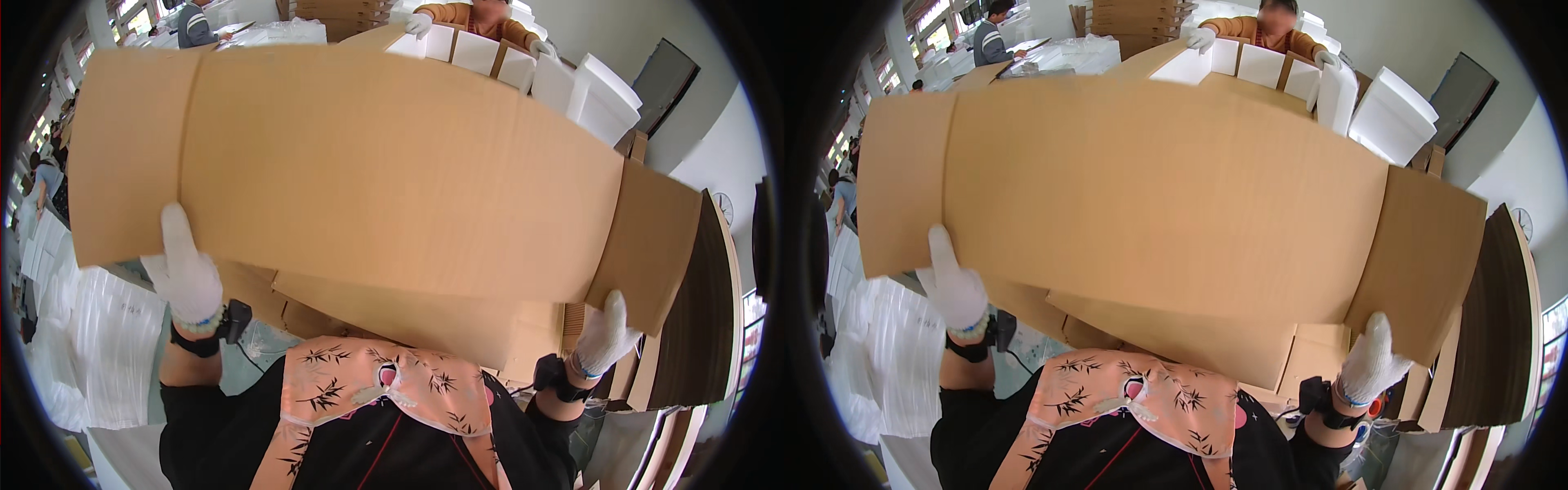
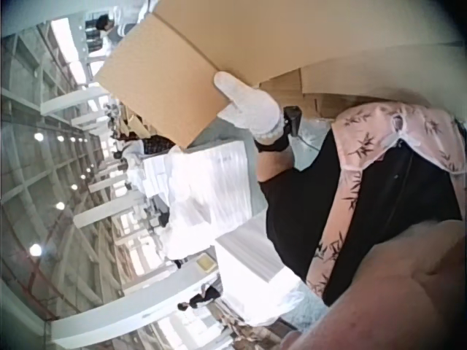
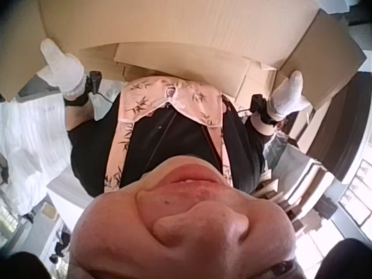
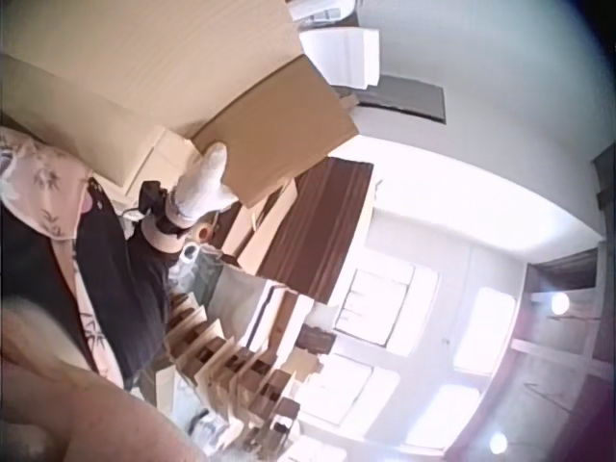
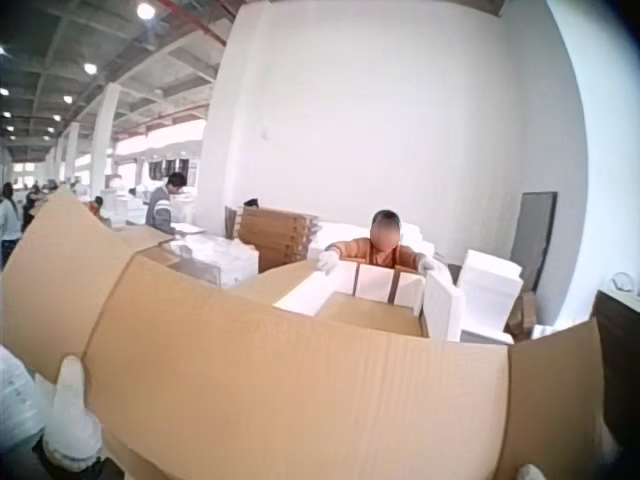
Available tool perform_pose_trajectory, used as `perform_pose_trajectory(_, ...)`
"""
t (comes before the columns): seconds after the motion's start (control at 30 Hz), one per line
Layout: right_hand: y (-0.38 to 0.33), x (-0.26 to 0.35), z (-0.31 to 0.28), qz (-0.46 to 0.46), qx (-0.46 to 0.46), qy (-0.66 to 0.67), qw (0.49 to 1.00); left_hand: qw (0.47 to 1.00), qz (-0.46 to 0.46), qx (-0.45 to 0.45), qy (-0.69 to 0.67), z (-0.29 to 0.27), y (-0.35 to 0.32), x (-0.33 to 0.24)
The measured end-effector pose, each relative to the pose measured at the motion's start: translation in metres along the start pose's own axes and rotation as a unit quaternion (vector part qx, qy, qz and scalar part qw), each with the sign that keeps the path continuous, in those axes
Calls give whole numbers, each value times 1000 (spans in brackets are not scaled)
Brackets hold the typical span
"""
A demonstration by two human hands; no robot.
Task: The person assembles flat cardboard sheets into boxes by folding the flaps and securing them with tape. They insert white foam corner protectors into the corners of the boxes and place the finished units onto a stack. The process is repeated for multiple boxes in a warehouse setting.
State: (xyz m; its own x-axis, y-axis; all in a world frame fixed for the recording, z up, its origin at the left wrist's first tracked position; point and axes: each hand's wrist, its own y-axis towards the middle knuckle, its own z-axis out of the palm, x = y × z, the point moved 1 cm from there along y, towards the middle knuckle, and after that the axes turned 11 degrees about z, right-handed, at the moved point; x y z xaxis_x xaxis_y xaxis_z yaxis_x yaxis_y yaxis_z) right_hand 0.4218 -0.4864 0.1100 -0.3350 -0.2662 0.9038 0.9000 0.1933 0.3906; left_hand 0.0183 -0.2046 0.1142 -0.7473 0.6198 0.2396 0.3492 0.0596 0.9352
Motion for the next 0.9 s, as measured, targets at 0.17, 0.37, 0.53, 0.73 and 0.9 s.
perform_pose_trajectory(0.17, 32, 61, 65, -301, -19, -172, 938, 990, -53, 78, -101, 15, 76, 27)
perform_pose_trajectory(0.37, 99, 77, 86, -248, 144, -386, 877, 922, 109, 133, -346, 98, 165, 70)
perform_pose_trajectory(0.53, 128, 47, 109, -49, 281, -325, 902, 854, 38, 247, -456, 182, 177, 74)
perform_pose_trajectory(0.73, 206, -55, 73, -306, 296, -588, 688, 700, -182, 472, -504, 221, 164, -6)
perform_pose_trajectory(0.9, 119, 21, 104, -283, 324, -546, 719, 651, -226, 568, -450, 191, 141, -7)
